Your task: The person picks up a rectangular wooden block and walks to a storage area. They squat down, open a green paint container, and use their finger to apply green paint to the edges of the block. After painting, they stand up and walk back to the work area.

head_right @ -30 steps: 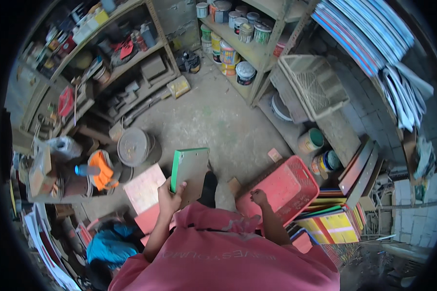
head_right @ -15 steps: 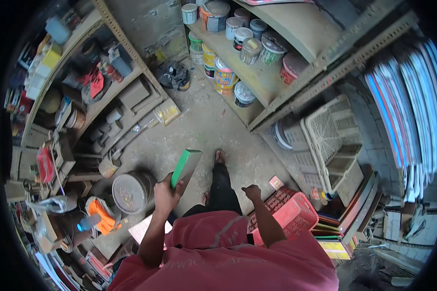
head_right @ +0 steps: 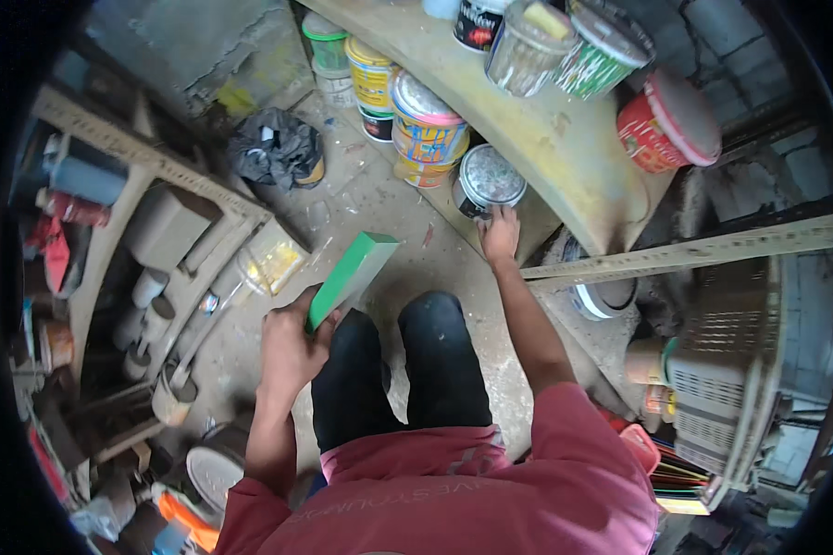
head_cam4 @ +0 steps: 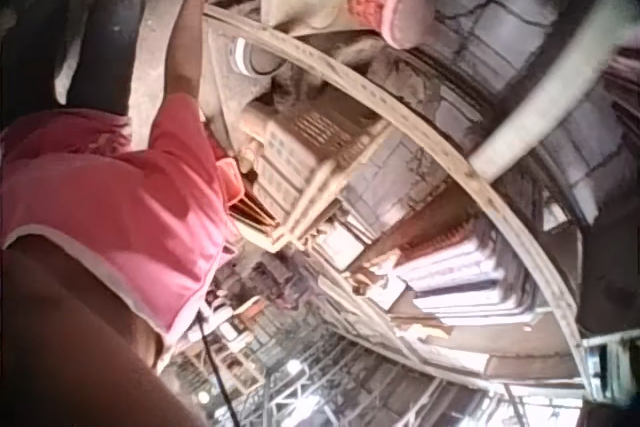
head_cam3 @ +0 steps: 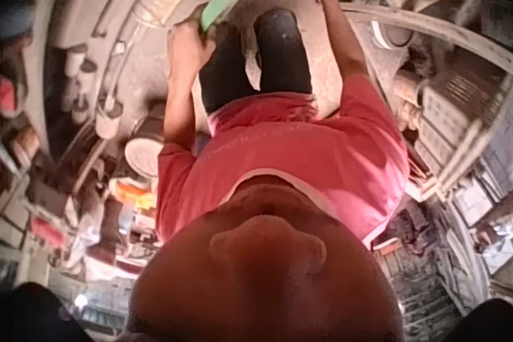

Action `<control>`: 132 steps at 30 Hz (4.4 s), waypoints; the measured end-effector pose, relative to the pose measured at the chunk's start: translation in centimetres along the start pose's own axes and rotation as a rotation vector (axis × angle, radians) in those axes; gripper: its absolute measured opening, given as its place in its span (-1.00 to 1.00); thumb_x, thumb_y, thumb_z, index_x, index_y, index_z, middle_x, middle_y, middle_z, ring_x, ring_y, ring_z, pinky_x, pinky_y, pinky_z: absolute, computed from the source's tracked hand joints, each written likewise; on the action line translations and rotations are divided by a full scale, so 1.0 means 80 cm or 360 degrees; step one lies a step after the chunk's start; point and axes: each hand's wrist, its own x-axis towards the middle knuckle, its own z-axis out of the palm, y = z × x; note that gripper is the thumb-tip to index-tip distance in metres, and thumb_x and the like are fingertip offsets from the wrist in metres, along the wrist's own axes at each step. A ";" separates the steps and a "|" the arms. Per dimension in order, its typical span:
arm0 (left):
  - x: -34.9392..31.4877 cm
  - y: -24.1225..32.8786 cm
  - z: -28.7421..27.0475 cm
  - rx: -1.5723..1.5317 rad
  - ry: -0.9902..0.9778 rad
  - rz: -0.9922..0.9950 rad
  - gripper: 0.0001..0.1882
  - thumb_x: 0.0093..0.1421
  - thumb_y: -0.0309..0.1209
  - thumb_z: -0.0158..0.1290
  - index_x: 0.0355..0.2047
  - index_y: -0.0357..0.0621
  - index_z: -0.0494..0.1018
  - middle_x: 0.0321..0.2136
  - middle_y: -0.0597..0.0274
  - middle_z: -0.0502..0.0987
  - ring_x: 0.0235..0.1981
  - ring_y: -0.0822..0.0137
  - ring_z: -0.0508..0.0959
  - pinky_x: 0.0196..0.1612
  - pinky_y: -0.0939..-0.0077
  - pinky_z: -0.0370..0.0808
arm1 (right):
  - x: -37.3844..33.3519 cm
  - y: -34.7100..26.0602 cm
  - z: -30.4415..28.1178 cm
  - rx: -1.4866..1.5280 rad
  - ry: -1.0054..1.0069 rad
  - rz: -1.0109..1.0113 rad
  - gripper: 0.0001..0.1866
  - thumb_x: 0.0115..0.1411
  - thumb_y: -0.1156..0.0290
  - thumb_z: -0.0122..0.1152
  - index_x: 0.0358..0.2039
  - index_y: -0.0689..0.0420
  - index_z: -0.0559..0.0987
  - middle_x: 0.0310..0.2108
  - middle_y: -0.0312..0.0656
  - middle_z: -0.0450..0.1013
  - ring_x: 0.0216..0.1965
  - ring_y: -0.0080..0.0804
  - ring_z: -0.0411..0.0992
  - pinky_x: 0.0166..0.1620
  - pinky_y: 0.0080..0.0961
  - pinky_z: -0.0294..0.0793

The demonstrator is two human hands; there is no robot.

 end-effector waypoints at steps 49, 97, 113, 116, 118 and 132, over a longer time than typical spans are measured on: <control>0.075 -0.164 0.102 -0.0054 -0.0215 0.0161 -0.83 0.12 -0.53 0.24 -0.26 -0.28 0.56 -0.54 -0.16 0.57 -0.55 0.01 0.62 -0.41 0.33 0.50 | -0.196 0.027 0.159 0.1583 0.1114 0.1025 -0.87 0.41 0.44 0.11 -0.18 0.21 0.38 -0.36 -0.29 0.38 -0.35 -0.62 0.31 -0.25 -0.59 0.34; 0.066 -0.155 0.110 -0.0007 -0.0266 0.0023 -0.80 0.11 -0.51 0.22 -0.23 -0.24 0.58 -0.59 -0.15 0.54 -0.59 -0.04 0.60 -0.49 0.28 0.46 | 0.183 0.094 0.103 0.0171 -0.0458 0.0397 -0.61 0.12 0.31 0.13 -0.06 0.11 0.68 -0.02 0.11 0.55 0.03 -0.01 0.54 0.12 -0.24 0.50; 0.049 -0.138 0.119 0.0034 -0.0270 -0.0177 -0.76 0.10 -0.52 0.21 -0.18 -0.20 0.57 -0.54 -0.19 0.56 -0.54 -0.15 0.61 -0.46 0.21 0.50 | 0.243 0.167 0.219 -0.0638 -0.1157 0.0182 -0.59 -0.09 0.39 0.34 -0.13 0.05 0.69 -0.07 -0.06 0.60 -0.04 -0.19 0.55 -0.04 -0.22 0.52; 0.049 -0.135 0.120 0.0027 -0.0255 -0.0152 -0.75 0.09 -0.52 0.20 -0.17 -0.19 0.57 -0.54 -0.19 0.56 -0.52 -0.15 0.62 -0.44 0.21 0.51 | 0.256 0.173 0.231 -0.0606 -0.1335 0.0233 -0.55 -0.14 0.42 0.33 -0.13 0.01 0.69 -0.03 -0.05 0.59 0.02 -0.19 0.53 0.00 -0.20 0.49; 0.054 -0.135 0.119 0.0016 -0.0266 -0.0094 -0.73 0.09 -0.53 0.20 -0.16 -0.19 0.58 -0.52 -0.20 0.57 -0.50 -0.15 0.63 -0.43 0.21 0.53 | 0.263 0.222 0.253 -0.0545 -0.1253 0.0261 -0.48 -0.26 0.42 0.33 -0.14 -0.06 0.70 0.03 -0.01 0.56 0.12 -0.10 0.50 0.09 -0.14 0.46; 0.044 -0.132 0.117 0.0027 -0.0250 -0.0147 -0.65 0.08 -0.54 0.20 -0.07 -0.18 0.57 -0.49 -0.22 0.58 -0.42 -0.18 0.64 -0.36 0.21 0.55 | 0.243 0.158 0.222 -0.0785 -0.1298 -0.0109 -0.51 0.15 0.13 0.22 0.08 0.02 0.60 0.18 -0.09 0.47 0.23 -0.19 0.40 0.22 -0.28 0.37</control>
